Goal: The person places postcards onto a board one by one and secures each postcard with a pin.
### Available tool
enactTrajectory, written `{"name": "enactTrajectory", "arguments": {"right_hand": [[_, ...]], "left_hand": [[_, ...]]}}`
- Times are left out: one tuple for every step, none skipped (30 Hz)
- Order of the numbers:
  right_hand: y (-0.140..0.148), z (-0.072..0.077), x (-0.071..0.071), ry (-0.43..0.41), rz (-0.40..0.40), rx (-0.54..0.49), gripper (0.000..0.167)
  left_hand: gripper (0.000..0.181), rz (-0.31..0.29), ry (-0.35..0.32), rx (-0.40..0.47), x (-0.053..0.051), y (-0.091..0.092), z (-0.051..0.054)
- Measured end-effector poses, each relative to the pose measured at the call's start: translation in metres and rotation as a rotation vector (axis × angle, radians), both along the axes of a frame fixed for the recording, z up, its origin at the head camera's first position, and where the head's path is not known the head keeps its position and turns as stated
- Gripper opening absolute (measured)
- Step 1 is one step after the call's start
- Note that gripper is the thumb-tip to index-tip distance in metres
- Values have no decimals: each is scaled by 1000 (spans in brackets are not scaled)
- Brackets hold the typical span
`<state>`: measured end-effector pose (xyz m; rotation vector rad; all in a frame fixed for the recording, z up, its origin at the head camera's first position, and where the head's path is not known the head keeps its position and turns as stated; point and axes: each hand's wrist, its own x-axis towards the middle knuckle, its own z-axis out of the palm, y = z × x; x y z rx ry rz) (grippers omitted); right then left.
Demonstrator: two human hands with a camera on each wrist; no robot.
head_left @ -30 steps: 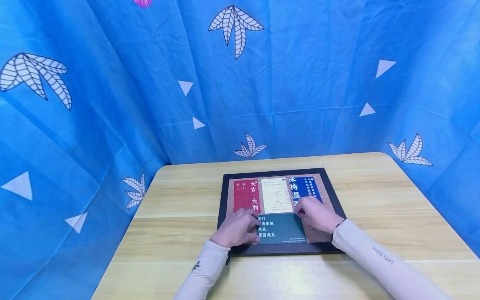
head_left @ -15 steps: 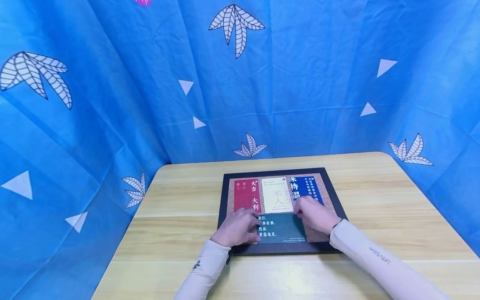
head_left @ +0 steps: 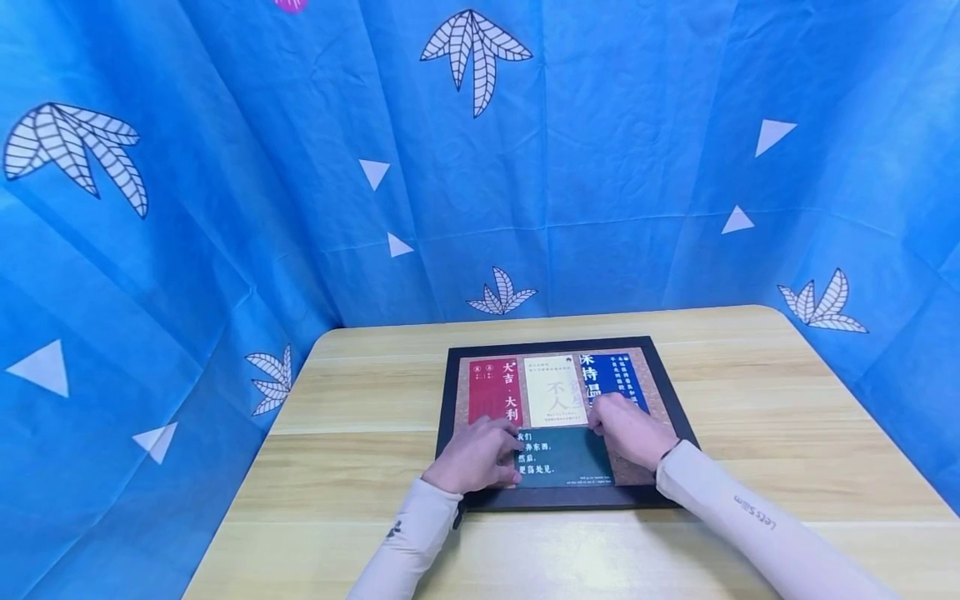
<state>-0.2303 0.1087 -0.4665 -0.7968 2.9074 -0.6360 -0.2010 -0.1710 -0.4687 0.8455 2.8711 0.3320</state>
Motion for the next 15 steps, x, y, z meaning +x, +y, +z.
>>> {"name": "enactTrajectory", "arguments": {"right_hand": [[0,0,0,-3,-4,6,19],[-1,0,1,-7,-12,12,19],[-1,0,2,-10,-20,20,20],[-1,0,2,-12,-25,25,20],[-2,0,2,-9,-27,33,20],[-2,-1,2,-4,-26,38,21],[-2,-1,3,-3,-27,42,22],[-3,-1,3,-2,-27,43,22],[-3,-1,3,3,-20,43,23],[-4,-2,2,8,-13,42,24],[-4,-2,2,8,-4,37,24],[-4,-2,1,6,-1,35,25],[-5,-2,1,-1,0,37,26],[-5,-2,0,-6,2,37,27],[-6,-3,0,-12,2,39,27]], "left_hand": [[46,1,-2,-1,0,0,0],[46,1,-1,0,0,0,0],[47,1,0,1,0,0,0],[47,1,1,2,0,0,0],[47,3,-1,1,0,0,0],[47,5,-2,1,-1,0,0],[47,6,-3,0,-1,0,0],[48,7,-4,1,-1,0,0],[48,8,-6,0,-1,0,0],[48,9,-8,-1,-1,0,0],[48,10,-11,-1,-1,1,-1],[48,10,-10,0,-1,1,-1],[48,9,-9,0,-1,1,-1],[47,7,-9,1,-1,0,-1],[47,6,-9,1,-1,0,-1]]}}
